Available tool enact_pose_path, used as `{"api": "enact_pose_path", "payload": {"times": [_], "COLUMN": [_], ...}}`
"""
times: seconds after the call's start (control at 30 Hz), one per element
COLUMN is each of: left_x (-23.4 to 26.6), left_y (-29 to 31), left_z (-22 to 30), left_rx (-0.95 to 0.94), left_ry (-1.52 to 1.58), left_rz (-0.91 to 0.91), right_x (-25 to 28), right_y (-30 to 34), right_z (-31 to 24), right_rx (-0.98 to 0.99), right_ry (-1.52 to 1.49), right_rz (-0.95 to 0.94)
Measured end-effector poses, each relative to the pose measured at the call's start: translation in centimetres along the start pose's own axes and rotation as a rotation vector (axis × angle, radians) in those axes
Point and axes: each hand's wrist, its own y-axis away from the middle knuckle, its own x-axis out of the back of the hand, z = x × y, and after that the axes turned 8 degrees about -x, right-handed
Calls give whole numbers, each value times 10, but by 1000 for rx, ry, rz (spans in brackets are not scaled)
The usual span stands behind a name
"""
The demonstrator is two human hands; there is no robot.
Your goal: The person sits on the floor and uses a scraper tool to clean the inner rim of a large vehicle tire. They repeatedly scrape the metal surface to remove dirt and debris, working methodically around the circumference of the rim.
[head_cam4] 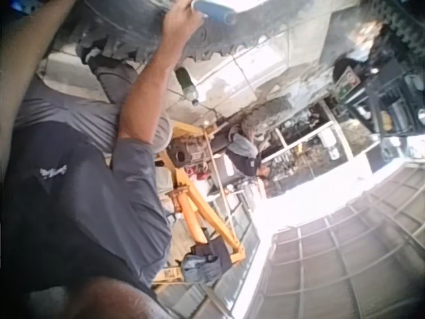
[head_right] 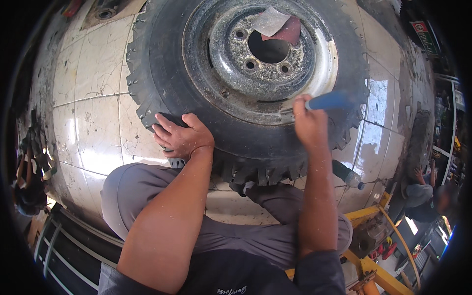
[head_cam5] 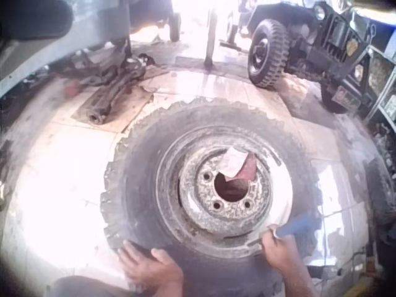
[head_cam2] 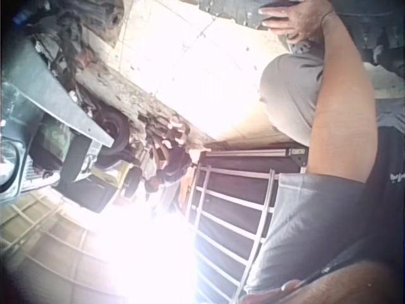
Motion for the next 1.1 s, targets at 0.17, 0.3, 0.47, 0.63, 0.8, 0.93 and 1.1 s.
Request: {"api": "enact_pose_path", "payload": {"times": [0.17,0.3,0.47,0.63,0.8,0.93,1.1], "left_x": [-5,-4,-4,-5,-4,-5,-2], "left_y": [0,-1,-1,1,-1,1,0], "left_z": [-8,-5,-3,-4,-3,-3,-6], "left_rx": [1,4,-1,-4,2,-4,5], "left_ry": [-24,-21,-3,-4,-15,3,-3], "left_rz": [12,4,12,0,12,8,4], "right_x": [0,4,2,1,3,-9,-2], "right_y": [2,4,-7,2,-4,-9,-2], "right_z": [-8,-10,1,-14,-21,17,-11], "right_rx": [-7,-41,114,38,-21,67,-54], "right_ry": [-53,-57,35,-6,47,118,-1], "right_rz": [8,22,-20,1,-31,-31,-18]}}
